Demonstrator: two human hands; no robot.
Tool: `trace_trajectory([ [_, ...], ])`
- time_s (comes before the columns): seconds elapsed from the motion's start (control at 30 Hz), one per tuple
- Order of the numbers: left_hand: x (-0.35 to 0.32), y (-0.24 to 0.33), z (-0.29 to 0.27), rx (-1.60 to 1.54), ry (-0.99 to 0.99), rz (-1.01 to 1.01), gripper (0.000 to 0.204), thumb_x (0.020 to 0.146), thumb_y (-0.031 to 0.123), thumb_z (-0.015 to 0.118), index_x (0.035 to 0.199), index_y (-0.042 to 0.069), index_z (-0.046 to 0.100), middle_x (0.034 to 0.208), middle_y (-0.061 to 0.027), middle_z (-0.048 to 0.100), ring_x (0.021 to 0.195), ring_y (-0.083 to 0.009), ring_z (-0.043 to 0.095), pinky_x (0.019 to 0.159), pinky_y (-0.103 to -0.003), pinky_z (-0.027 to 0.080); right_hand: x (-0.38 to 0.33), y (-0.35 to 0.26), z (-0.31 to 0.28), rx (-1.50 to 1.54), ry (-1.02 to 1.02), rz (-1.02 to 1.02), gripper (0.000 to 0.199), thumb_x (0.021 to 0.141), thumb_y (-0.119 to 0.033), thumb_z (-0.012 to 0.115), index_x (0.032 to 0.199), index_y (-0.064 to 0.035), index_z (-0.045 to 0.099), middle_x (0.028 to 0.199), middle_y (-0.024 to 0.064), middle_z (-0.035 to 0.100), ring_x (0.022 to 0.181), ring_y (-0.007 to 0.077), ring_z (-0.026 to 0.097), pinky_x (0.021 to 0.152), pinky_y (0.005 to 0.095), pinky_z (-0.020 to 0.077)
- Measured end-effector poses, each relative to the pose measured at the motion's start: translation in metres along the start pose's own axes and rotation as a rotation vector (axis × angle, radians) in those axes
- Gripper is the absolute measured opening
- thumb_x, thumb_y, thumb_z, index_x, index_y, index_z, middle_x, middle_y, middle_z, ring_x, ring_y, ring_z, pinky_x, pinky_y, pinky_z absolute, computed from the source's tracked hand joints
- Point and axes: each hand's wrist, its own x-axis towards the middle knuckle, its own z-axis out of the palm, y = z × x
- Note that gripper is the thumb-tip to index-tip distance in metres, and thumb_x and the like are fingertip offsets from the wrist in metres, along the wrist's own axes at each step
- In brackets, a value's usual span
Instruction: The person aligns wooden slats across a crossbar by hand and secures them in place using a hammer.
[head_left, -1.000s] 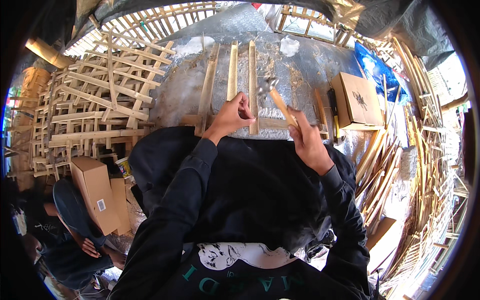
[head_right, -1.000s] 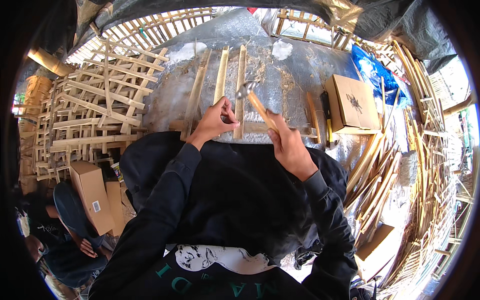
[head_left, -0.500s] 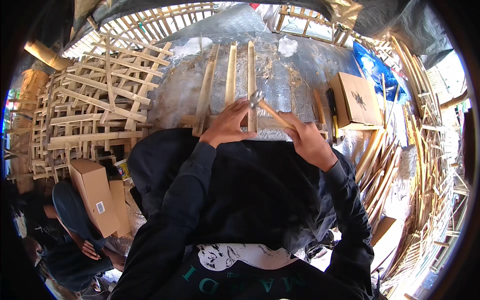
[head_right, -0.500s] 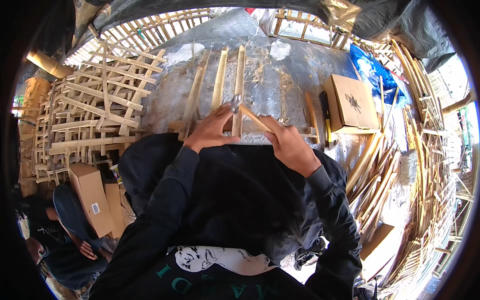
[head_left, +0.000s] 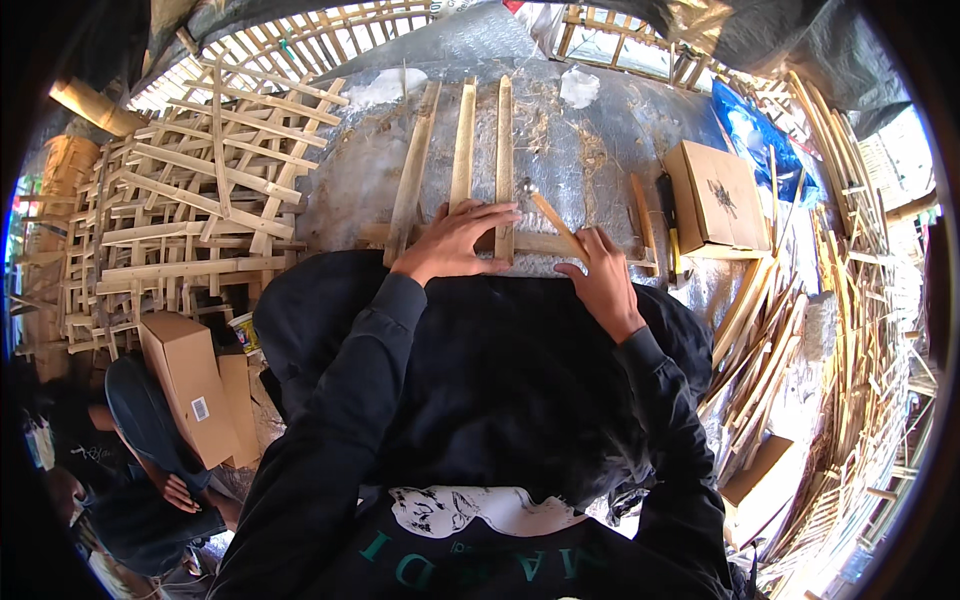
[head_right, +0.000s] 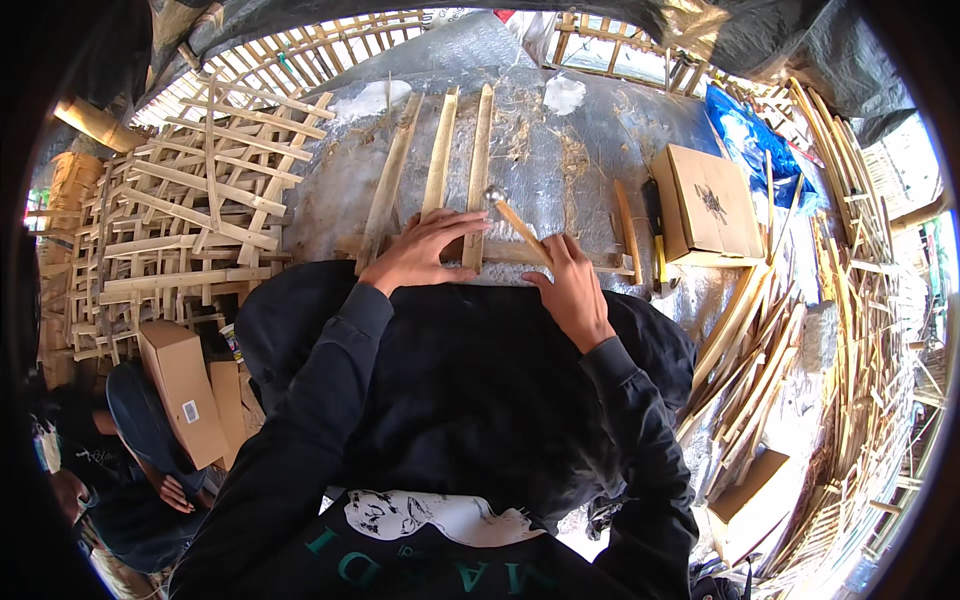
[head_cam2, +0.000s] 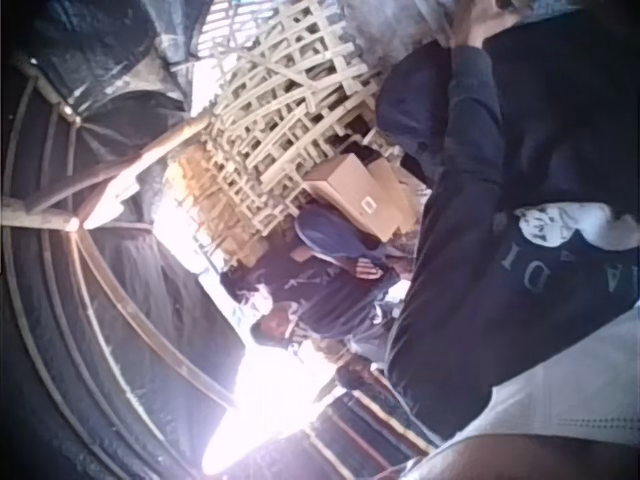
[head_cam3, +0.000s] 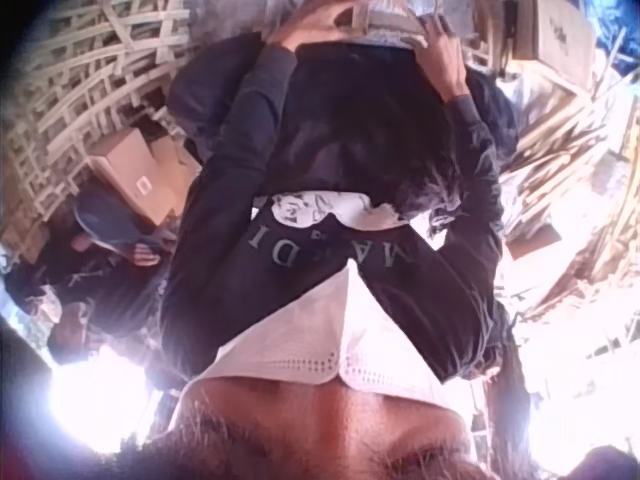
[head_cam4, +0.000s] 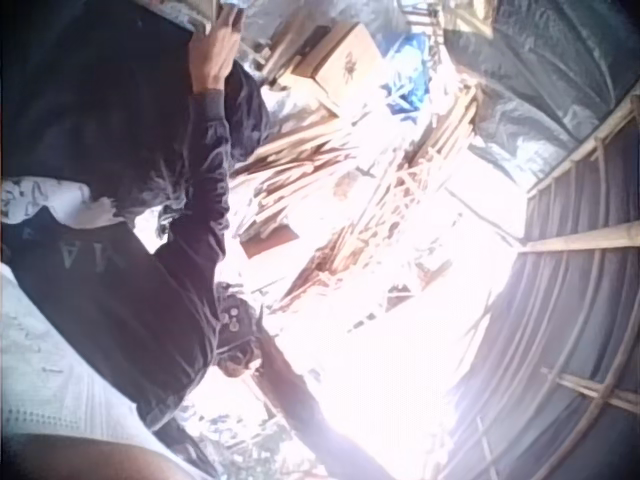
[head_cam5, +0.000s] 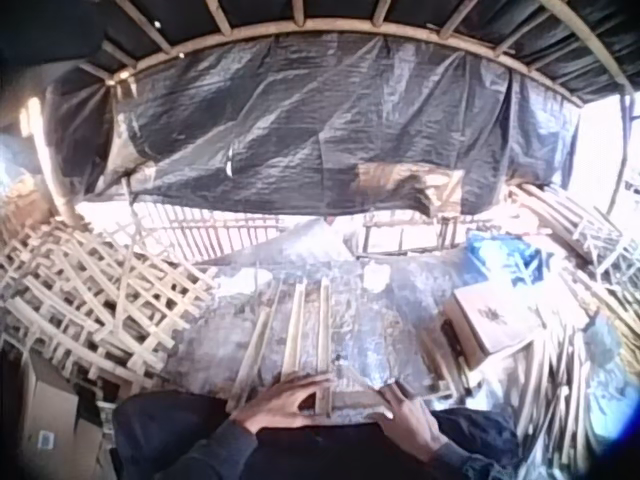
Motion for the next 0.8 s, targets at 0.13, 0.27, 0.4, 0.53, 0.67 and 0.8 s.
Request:
trace_trajectory([
  [0.13,0.000,0.003,0.000,-0.022,0.009,0.011,0.086,0.083,0.046,0.088,0.160,0.028,0.055,0.170,0.0060,0.047,0.157,-0.0271,0.039,0.130,-0.066,0.024,0.019,0.022,0.004,0.022,0.045,-0.068,0.041,0.084,0.003,0.083,0.117,0.0012,0.058,0.109,0.0297,0.070,0.108,0.0544,0.065,0.086,0.0559,0.0513],
  [0.27,-0.001,0.009,-0.004,-0.015,-0.003,-0.044,0.089,0.083,0.047,0.088,0.162,0.027,0.052,0.169,0.0040,0.048,0.157,-0.0283,0.039,0.129,-0.065,0.025,0.025,0.039,0.006,0.012,-0.030,-0.018,0.041,0.083,0.005,0.083,0.116,0.0021,0.058,0.101,0.0304,0.072,0.104,0.0547,0.066,0.084,0.0555,0.0513],
  [0.4,-0.002,-0.001,-0.004,0.010,0.019,-0.007,0.089,0.085,0.054,0.085,0.162,0.027,0.050,0.168,0.0015,0.049,0.155,-0.0284,0.042,0.129,-0.062,0.029,0.027,0.038,0.008,0.058,0.011,0.001,0.040,0.083,0.005,0.084,0.115,0.0019,0.059,0.097,0.0301,0.072,0.102,0.0544,0.067,0.083,0.0551,0.0515],
  [0.53,0.001,-0.002,-0.008,0.065,0.001,0.041,0.086,0.086,0.058,0.083,0.159,0.025,0.053,0.167,0.0042,0.050,0.152,-0.0284,0.045,0.127,-0.060,0.032,0.025,0.035,0.007,0.035,0.014,0.056,0.040,0.083,0.003,0.085,0.114,0.0010,0.060,0.101,0.0293,0.072,0.103,0.0542,0.067,0.082,0.0550,0.0516],
  [0.67,-0.003,0.000,-0.001,0.089,0.035,0.039,0.084,0.085,0.059,0.083,0.156,0.024,0.055,0.166,0.0087,0.050,0.150,-0.0272,0.047,0.126,-0.058,0.036,0.024,0.036,0.009,0.036,0.008,0.062,0.041,0.083,0.003,0.086,0.115,0.0007,0.059,0.103,0.0284,0.072,0.102,0.0544,0.066,0.082,0.0554,0.0514],
  [0.8,-0.002,0.001,-0.003,0.068,0.033,0.030,0.082,0.085,0.059,0.083,0.155,0.023,0.057,0.166,0.0086,0.051,0.149,-0.0260,0.048,0.125,-0.056,0.037,0.025,0.042,0.009,0.047,0.007,0.062,0.042,0.082,0.003,0.086,0.115,0.0002,0.059,0.101,0.0283,0.072,0.102,0.0544,0.066,0.082,0.0554,0.0513],
])
